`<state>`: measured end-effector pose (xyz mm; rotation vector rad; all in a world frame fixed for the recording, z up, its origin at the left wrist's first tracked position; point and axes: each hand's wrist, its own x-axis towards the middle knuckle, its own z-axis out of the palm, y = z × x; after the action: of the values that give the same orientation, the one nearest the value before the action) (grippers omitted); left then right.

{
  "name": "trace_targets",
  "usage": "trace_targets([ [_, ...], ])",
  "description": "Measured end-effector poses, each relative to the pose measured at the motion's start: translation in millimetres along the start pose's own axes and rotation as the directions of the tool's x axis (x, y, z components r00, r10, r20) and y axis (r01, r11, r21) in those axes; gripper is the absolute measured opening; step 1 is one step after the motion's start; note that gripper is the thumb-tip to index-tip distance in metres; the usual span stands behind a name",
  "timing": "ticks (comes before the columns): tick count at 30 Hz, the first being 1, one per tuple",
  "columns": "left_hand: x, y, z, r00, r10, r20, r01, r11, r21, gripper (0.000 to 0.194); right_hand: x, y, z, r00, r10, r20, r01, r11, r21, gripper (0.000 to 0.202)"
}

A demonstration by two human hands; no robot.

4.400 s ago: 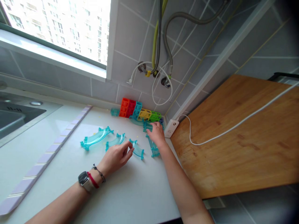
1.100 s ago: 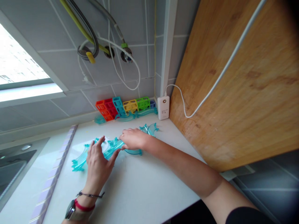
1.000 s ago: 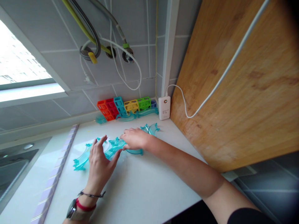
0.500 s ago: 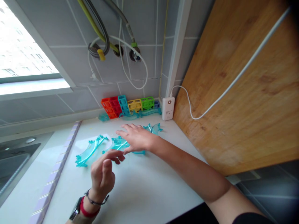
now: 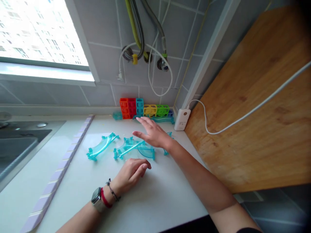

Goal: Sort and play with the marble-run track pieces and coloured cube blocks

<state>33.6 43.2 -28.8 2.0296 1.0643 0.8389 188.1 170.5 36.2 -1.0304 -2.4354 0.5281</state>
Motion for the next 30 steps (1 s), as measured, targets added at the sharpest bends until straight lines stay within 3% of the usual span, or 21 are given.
trace_targets([
  [6,2.1,-5.0,0.7,0.999,0.014,-0.053,-0.013,1.000,0.011,0.054,13.1,23.9,23.7,0.972,0.196,-0.130,-0.217,0.961,-0.173,0.057],
  [12,5.4,-3.2,1.4,0.998,-0.015,-0.069,0.015,1.000,0.007,0.052,61.3,55.4,23.0,0.951,0.302,-0.064,-0.305,0.882,-0.359,0.048],
  [19,7.4,-8.3,2.9,0.993,0.013,-0.117,-0.013,1.000,0.007,0.054,94.1,62.7,28.4,0.955,0.297,-0.004,-0.259,0.825,-0.502,0.029],
  [25,8.8,-10.1,2.7,0.989,0.046,-0.141,-0.042,0.999,0.029,0.054,94.0,60.5,36.1,0.957,0.276,-0.092,-0.281,0.796,-0.536,0.032],
  [30,8.3,-8.5,2.1,0.984,0.059,-0.166,-0.054,0.998,0.040,0.054,76.0,49.6,19.6,0.953,0.189,-0.238,-0.284,0.835,-0.471,0.030],
])
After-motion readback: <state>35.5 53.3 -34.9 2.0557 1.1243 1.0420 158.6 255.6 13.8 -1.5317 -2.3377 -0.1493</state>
